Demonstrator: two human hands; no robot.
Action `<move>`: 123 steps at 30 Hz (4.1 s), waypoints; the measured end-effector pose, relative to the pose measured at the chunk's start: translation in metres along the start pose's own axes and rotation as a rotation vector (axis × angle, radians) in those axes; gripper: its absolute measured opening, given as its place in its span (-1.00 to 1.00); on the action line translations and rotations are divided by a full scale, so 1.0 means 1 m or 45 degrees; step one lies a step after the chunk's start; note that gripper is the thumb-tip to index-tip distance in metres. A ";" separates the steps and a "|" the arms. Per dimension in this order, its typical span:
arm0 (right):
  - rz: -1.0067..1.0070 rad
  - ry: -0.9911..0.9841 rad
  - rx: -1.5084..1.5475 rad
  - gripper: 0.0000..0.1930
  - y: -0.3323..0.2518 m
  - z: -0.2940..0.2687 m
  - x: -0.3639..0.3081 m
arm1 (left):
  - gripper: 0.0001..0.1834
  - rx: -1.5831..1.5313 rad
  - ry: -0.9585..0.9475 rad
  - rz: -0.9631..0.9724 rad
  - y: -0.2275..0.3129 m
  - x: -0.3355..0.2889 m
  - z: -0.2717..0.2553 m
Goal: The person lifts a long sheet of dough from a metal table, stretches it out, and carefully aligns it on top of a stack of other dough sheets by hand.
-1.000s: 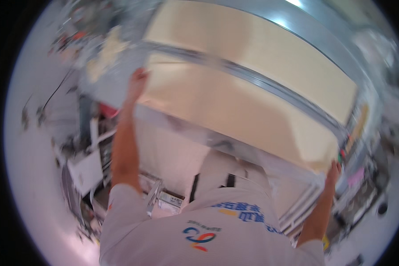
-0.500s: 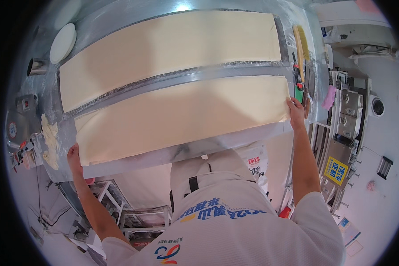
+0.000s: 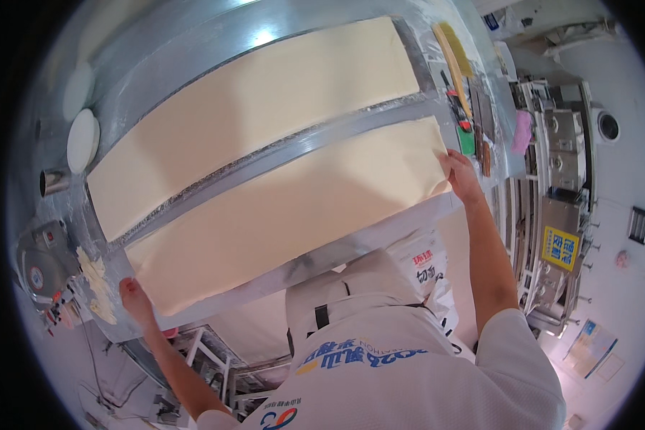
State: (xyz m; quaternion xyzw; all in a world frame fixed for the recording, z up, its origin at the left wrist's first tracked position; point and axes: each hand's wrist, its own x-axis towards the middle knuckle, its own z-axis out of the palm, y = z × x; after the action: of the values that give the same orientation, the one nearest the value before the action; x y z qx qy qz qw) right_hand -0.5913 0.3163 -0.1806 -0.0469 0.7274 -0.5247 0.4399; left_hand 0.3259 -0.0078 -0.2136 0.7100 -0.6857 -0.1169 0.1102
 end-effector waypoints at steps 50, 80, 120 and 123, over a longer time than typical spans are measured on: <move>0.015 0.211 -0.257 -0.72 0.042 -0.019 -0.045 | -0.80 -0.318 -1.000 1.130 0.808 -0.135 0.275; -0.151 0.414 -0.564 -0.70 0.062 -0.045 -0.027 | -0.82 -0.152 -0.228 1.357 0.810 -0.175 0.309; -1.090 -1.086 -1.024 -0.82 0.098 0.688 -0.262 | -0.73 -0.890 0.140 -0.814 -0.026 -0.061 0.008; -1.363 -1.101 -1.112 -0.76 0.119 0.738 -0.261 | -0.78 -0.840 0.190 -0.762 -0.027 -0.061 0.011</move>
State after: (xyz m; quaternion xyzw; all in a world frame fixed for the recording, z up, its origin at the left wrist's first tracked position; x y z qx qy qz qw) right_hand 0.1224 -0.0254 -0.1683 -0.7540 0.5113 -0.2683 0.3133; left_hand 0.3464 0.0537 -0.2321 0.8105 -0.3663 -0.3044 0.3409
